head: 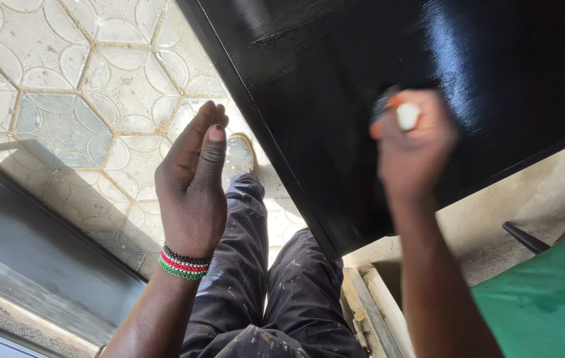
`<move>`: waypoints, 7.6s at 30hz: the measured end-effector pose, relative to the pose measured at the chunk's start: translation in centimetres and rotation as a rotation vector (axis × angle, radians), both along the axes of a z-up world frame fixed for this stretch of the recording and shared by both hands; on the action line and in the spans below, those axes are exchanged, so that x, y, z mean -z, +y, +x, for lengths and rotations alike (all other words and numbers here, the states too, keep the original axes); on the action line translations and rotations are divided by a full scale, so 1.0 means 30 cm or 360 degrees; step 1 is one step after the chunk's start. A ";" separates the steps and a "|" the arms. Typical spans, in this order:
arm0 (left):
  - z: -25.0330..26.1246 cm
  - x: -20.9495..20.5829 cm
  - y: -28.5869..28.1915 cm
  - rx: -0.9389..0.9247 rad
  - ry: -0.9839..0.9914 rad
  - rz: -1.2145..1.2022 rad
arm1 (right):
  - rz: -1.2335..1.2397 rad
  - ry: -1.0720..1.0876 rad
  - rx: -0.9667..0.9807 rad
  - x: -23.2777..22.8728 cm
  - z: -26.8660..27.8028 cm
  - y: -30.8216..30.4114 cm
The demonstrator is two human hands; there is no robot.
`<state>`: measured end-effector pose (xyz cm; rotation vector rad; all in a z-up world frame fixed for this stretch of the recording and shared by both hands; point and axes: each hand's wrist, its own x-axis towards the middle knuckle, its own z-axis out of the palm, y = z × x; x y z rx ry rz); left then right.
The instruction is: Painting a flat black panel using a sponge applicator and black paint
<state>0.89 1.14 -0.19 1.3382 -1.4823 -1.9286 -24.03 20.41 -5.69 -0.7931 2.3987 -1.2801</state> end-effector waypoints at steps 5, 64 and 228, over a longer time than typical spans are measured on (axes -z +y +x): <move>0.011 -0.053 -0.031 0.0019 0.0024 -0.0151 | 0.0170 0.0299 -0.0559 -0.052 0.476 -0.157; -0.044 -0.151 0.243 0.0563 -0.0231 -0.0455 | 0.0003 -0.0062 0.0356 -0.001 -0.289 0.527; 0.243 0.283 1.264 0.0211 -0.0042 0.0528 | -0.0478 -0.2393 0.0961 0.160 0.630 1.497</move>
